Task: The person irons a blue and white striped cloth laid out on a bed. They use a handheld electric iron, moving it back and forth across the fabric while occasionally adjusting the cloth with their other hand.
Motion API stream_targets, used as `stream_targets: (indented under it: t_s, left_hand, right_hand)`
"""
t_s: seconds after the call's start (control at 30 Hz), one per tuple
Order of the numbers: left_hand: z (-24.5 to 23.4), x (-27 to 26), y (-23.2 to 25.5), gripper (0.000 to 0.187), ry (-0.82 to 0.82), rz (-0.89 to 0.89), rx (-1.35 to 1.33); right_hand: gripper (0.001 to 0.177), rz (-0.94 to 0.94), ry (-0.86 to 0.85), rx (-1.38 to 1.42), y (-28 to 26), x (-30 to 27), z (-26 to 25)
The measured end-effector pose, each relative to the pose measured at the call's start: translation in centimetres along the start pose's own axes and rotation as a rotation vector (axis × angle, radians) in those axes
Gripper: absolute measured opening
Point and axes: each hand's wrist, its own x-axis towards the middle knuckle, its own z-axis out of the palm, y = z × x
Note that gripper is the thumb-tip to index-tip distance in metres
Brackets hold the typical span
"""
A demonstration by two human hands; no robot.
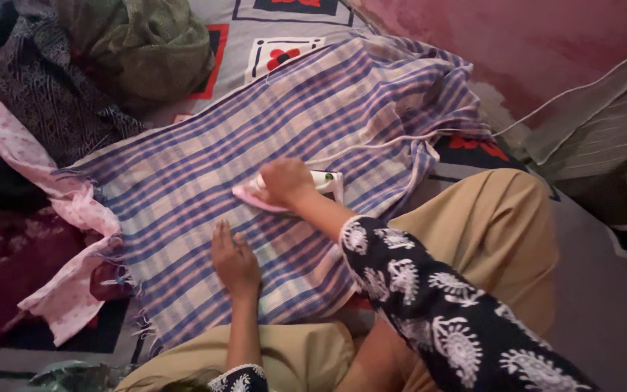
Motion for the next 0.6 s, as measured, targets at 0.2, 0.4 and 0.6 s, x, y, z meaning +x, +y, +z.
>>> stream_targets:
  t_s: [0.2, 0.4, 0.6]
  left_hand:
    - [-0.3, -0.4, -0.4, 0.044, 0.044, 0.001, -0.023]
    - [-0.6, -0.6, -0.3, 0.046, 0.053, -0.016, -0.005]
    - [-0.8, -0.5, -0.8, 0.045, 0.048, -0.013, -0.017]
  right_hand:
    - [0.041, -0.366, -0.125, 0.028, 1.5, -5.3, -1.7]
    - [0.035, -0.613, -0.298, -0.019, 2.0, -8.5, -3.8]
    - [0.034, -0.923, -0.476, -0.043, 4.0, -12.9, -6.2]
